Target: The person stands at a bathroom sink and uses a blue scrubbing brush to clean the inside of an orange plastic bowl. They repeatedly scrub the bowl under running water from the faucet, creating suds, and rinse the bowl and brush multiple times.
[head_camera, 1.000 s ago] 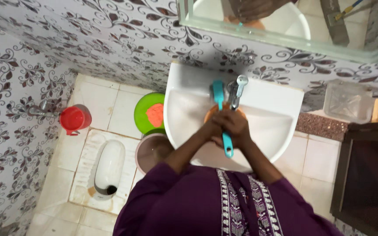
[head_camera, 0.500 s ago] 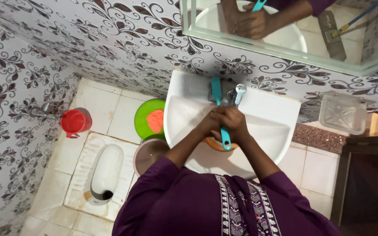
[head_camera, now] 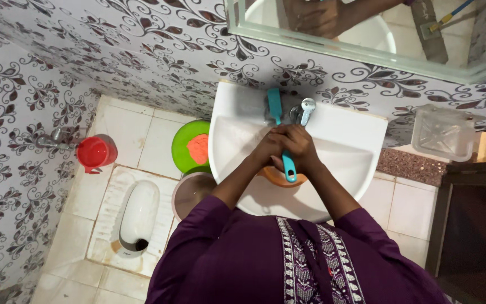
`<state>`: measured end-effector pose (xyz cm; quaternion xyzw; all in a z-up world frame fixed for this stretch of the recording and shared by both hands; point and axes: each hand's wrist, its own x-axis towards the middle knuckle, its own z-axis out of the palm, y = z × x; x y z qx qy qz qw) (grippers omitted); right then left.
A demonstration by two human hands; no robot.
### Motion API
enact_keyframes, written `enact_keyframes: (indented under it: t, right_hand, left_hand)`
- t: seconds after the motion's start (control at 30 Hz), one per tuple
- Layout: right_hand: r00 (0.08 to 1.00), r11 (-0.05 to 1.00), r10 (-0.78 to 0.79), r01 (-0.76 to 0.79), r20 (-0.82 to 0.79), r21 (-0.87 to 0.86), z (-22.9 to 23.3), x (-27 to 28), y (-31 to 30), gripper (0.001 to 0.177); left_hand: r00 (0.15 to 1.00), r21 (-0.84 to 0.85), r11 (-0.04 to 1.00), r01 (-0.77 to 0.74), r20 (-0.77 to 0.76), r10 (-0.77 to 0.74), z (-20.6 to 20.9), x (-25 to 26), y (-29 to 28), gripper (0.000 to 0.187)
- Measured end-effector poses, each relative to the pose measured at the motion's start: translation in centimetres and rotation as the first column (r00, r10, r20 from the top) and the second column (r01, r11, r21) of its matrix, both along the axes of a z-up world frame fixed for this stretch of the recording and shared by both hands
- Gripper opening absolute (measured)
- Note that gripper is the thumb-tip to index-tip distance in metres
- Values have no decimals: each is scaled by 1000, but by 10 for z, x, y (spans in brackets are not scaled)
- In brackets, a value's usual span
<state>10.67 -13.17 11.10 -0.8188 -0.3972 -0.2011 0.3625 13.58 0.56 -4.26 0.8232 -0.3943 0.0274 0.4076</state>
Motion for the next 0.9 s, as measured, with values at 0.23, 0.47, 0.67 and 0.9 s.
enact_keyframes:
  t: [0.23, 0.47, 0.67, 0.9]
  right_hand:
    - [999, 1000, -27, 26, -30, -13, 4, -27, 3, 49]
    - [999, 1000, -18, 18, -38, 15, 7, -31, -1, 48]
    - [998, 1000, 5, -4, -65, 3, -2, 8, -1, 51]
    - [999, 999, -22, 24, -29, 44, -2, -18, 4, 44]
  left_hand:
    - [980, -177, 984, -27, -201, -9, 28, -29, -4, 31]
    - [991, -229, 971, -61, -129, 32, 38, -33, -9, 31]
    - [1000, -34, 999, 7, -27, -8, 19, 8, 1, 31]
    - [945, -283, 958, -36, -323, -60, 32, -22, 6, 39]
